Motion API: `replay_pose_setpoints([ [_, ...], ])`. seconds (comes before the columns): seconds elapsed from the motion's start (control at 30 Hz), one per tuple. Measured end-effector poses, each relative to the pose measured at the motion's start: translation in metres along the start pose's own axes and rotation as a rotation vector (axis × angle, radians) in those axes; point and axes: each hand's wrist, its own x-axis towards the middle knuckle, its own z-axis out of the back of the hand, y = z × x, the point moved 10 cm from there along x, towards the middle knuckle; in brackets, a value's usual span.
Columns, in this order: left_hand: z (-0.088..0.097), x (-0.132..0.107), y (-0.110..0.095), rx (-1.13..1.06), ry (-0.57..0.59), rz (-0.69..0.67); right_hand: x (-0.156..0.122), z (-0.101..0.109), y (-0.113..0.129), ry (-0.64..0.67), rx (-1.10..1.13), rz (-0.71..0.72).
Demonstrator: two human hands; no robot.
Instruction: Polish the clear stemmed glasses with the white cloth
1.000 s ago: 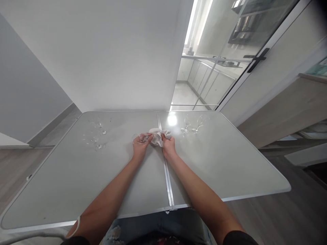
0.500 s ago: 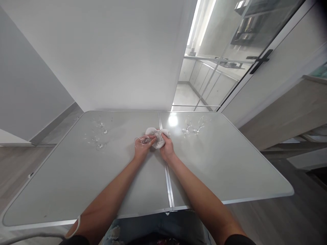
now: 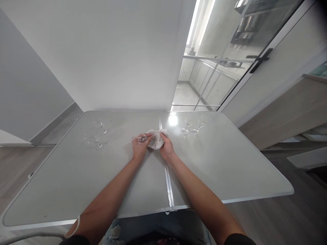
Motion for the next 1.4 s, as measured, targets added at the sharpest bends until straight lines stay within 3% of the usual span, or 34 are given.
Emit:
replay_pose_setpoints([
  [0.17,-0.005,0.001,0.004,0.005,0.050,0.023,0.001,0.001,0.000,0.010,0.022,0.005],
  [0.27,0.002,0.002,0.002,0.027,-0.009,0.009,0.001,0.002,-0.006,-0.009,-0.022,-0.052],
  [0.33,0.004,0.002,0.001,0.033,-0.026,0.008,0.001,0.002,-0.002,-0.014,-0.009,-0.014],
  [0.43,-0.003,0.000,0.001,0.013,0.034,0.016,0.001,-0.002,0.005,0.017,0.030,0.050],
  [0.53,-0.009,-0.003,-0.003,-0.008,0.088,0.011,0.002,-0.003,-0.001,0.031,0.016,-0.009],
  [0.7,0.000,-0.001,-0.008,0.057,0.012,-0.019,0.000,-0.001,-0.003,-0.008,0.014,-0.025],
  [0.8,-0.004,-0.001,-0.005,0.022,0.042,-0.006,-0.001,-0.001,0.002,-0.019,0.032,0.019],
  [0.97,-0.002,-0.001,-0.008,0.022,0.016,-0.006,-0.002,0.000,-0.004,-0.021,-0.091,-0.046],
  [1.07,0.001,-0.001,-0.011,0.022,-0.014,-0.015,-0.004,0.000,0.006,-0.044,-0.136,0.007],
  [1.23,-0.010,-0.003,-0.007,-0.012,0.090,0.003,-0.004,-0.001,0.012,-0.055,-0.091,0.021],
  [1.4,0.001,0.000,-0.007,0.023,-0.007,-0.018,-0.004,-0.002,0.008,-0.047,-0.124,-0.017],
])
